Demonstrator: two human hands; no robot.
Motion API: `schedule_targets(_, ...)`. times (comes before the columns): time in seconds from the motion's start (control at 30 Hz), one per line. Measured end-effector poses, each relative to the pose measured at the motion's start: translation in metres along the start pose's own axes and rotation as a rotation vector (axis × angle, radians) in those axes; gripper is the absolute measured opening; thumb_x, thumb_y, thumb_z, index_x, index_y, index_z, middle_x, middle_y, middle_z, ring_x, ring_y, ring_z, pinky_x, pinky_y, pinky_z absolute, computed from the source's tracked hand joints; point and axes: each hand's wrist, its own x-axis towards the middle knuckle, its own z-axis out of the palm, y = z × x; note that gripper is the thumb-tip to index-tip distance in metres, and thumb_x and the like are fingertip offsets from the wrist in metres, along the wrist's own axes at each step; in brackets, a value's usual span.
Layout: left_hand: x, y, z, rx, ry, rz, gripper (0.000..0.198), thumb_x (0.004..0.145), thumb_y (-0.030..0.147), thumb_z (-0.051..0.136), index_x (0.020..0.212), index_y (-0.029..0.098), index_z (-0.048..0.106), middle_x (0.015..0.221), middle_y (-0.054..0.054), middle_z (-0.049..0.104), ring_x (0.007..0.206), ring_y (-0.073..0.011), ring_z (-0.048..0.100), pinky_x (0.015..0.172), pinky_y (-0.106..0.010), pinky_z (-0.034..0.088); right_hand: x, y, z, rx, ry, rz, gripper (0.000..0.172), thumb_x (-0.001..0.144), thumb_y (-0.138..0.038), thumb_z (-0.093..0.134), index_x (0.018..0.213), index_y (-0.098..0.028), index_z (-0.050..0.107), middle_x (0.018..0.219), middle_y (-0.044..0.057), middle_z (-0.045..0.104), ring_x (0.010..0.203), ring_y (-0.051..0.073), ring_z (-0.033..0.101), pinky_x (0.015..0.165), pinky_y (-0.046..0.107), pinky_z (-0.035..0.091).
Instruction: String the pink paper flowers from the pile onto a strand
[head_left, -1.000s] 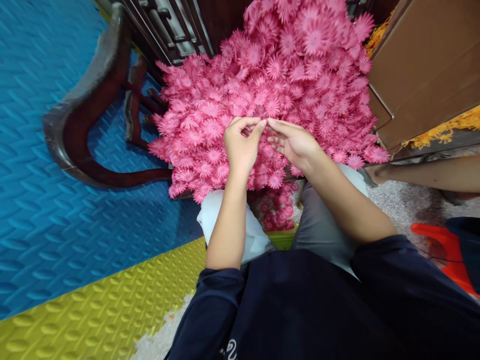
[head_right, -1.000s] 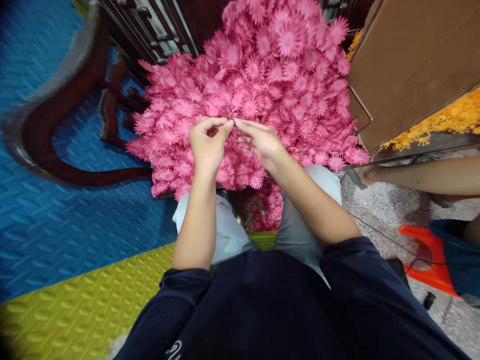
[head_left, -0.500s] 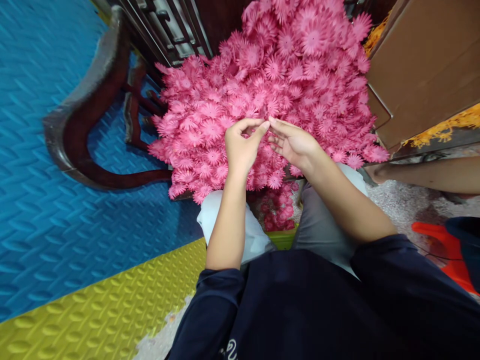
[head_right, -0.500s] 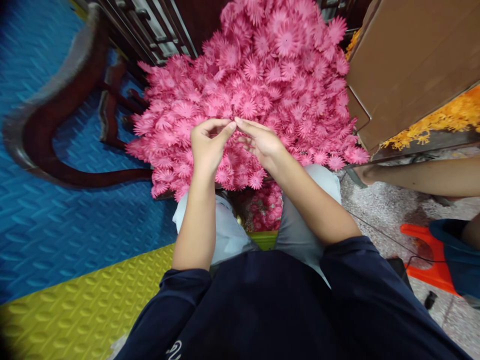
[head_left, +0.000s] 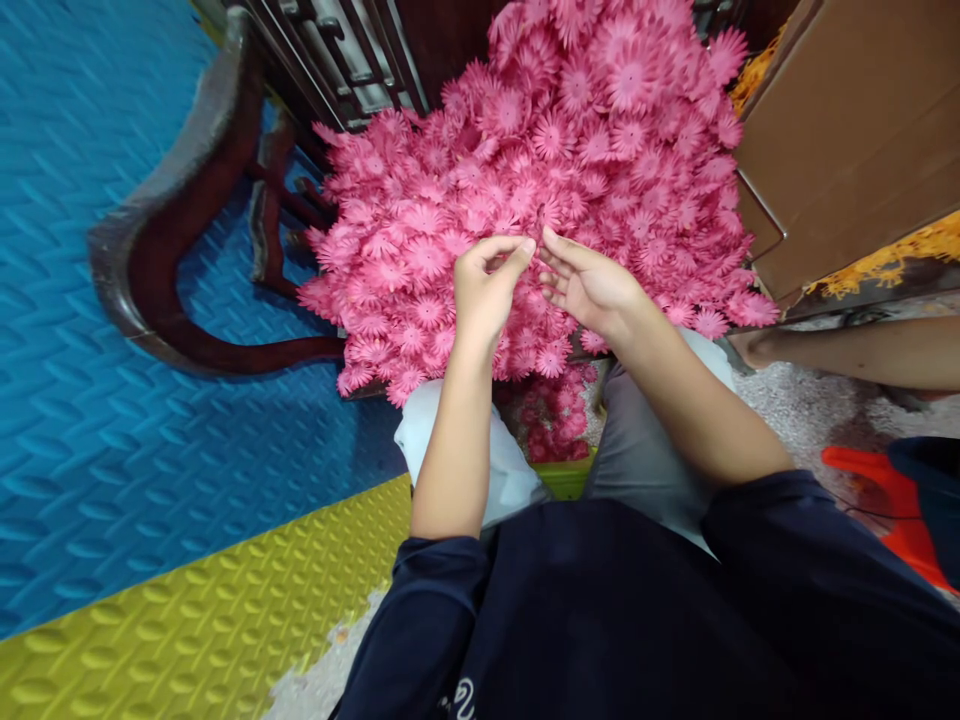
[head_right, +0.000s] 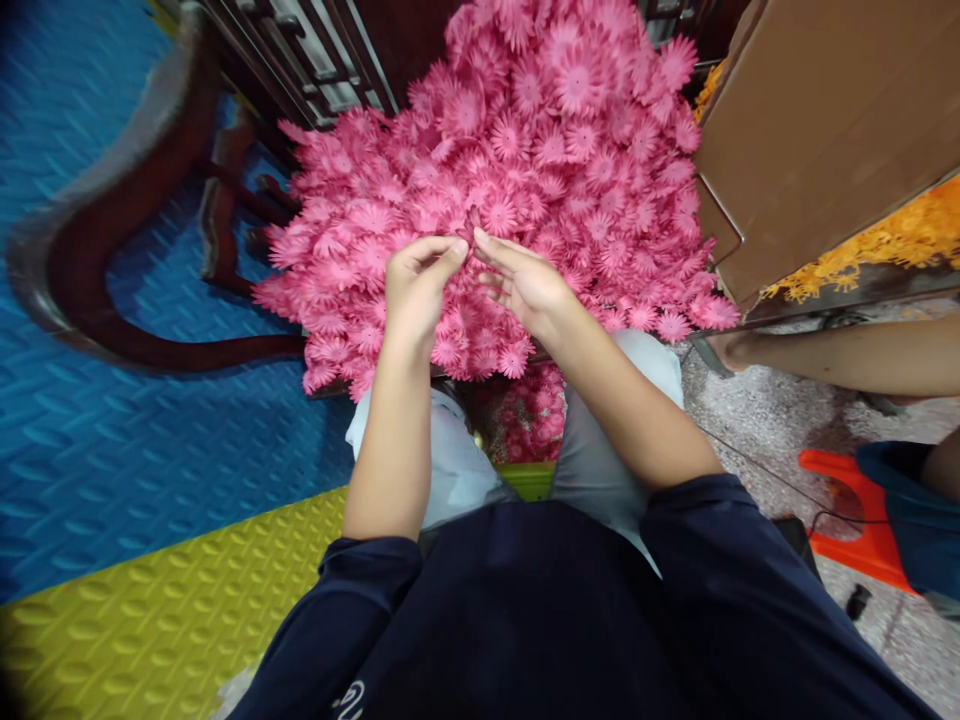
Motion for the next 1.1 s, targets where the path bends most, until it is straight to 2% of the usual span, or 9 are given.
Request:
schedule_targets(0.2, -0.001, 0.005, 0.001, -0.090, 0.011, -0.128, 0.009, 0.078, 0.016, 0.067, 0.072, 0.020, 0.072, 0.083, -0.001, 0.075, 0.087, -0.0154, 0.069, 0.087, -0.029, 0.054, 0.000, -0.001, 0.000, -0.008, 0.017, -0.025, 0.022, 0.081, -0.041, 0.065, 0.090, -0.021, 0.065, 0.092, -0.003, 0.068, 0.066, 0.004, 0.058, 0.064, 0.018, 0.049)
schedule_targets(0.3, -0.001, 0.006, 0.002, -0.051, 0.037, -0.113, 0.008, 0.079, 0.018, 0.067, 0.072, 0.020, 0.071, 0.083, -0.002, 0.075, 0.086, -0.0154, 0.070, 0.086, -0.029, 0.055, -0.001, -0.001, 0.001, -0.028, 0.034, -0.054, 0.025, 0.079, -0.042, 0.067, 0.092, -0.021, 0.065, 0.092, -0.002, 0.068, 0.068, 0.005, 0.058, 0.065, 0.019, 0.049)
schedule_targets(0.43, -0.001, 0.006, 0.005, 0.002, 0.075, -0.082, 0.012, 0.076, 0.011, 0.065, 0.069, 0.019, 0.070, 0.077, -0.001, 0.073, 0.078, -0.0126, 0.067, 0.079, -0.026, 0.053, -0.003, -0.001, 0.003, -0.039, 0.021, -0.106, 0.030, 0.075, -0.044, 0.070, 0.092, -0.020, 0.067, 0.087, -0.002, 0.066, 0.064, 0.004, 0.057, 0.065, 0.019, 0.048)
schedule_targets(0.63, 0.000, 0.006, 0.006, 0.059, 0.111, -0.051, 0.016, 0.075, 0.005, 0.063, 0.066, 0.019, 0.066, 0.071, 0.002, 0.069, 0.069, -0.0101, 0.061, 0.071, -0.023, 0.049, -0.004, 0.000, 0.002, -0.156, 0.017, -0.192, 0.035, 0.063, -0.043, 0.080, 0.088, -0.021, 0.071, 0.089, -0.001, 0.069, 0.071, 0.006, 0.060, 0.070, 0.022, 0.049)
schedule_targets(0.8, 0.000, 0.006, 0.007, 0.076, 0.149, -0.051, 0.017, 0.077, 0.006, 0.062, 0.066, 0.019, 0.064, 0.072, 0.001, 0.068, 0.070, -0.0107, 0.061, 0.073, -0.024, 0.048, -0.002, 0.001, 0.002, -0.149, 0.063, -0.169, 0.029, 0.068, -0.043, 0.076, 0.086, -0.020, 0.071, 0.091, -0.001, 0.069, 0.073, 0.007, 0.062, 0.067, 0.022, 0.050)
schedule_targets(0.9, 0.000, 0.003, 0.006, 0.076, 0.178, -0.046, 0.014, 0.079, 0.012, 0.063, 0.068, 0.020, 0.064, 0.075, 0.001, 0.068, 0.073, -0.0111, 0.061, 0.075, -0.024, 0.048, -0.003, 0.000, 0.004, -0.149, 0.104, -0.143, 0.023, 0.074, -0.040, 0.072, 0.085, -0.020, 0.070, 0.092, 0.000, 0.069, 0.073, 0.008, 0.063, 0.064, 0.021, 0.049)
schedule_targets(0.97, 0.002, -0.002, 0.005, 0.086, 0.192, -0.044, 0.010, 0.082, 0.021, 0.063, 0.072, 0.020, 0.063, 0.078, 0.001, 0.068, 0.076, -0.0118, 0.062, 0.076, -0.025, 0.047, -0.003, 0.000, 0.005, -0.136, 0.133, -0.123, 0.018, 0.079, -0.037, 0.067, 0.086, -0.020, 0.069, 0.092, -0.001, 0.070, 0.074, 0.007, 0.063, 0.062, 0.019, 0.048)
schedule_targets(1.1, 0.009, -0.019, -0.006, 0.107, 0.267, -0.045, 0.024, 0.083, 0.046, 0.061, 0.078, 0.022, 0.060, 0.080, 0.001, 0.066, 0.082, -0.0138, 0.061, 0.075, -0.026, 0.045, 0.000, 0.001, 0.005, -0.089, 0.204, -0.073, 0.014, 0.084, -0.031, 0.060, 0.091, -0.020, 0.066, 0.092, -0.003, 0.069, 0.066, 0.004, 0.059, 0.055, 0.016, 0.044)
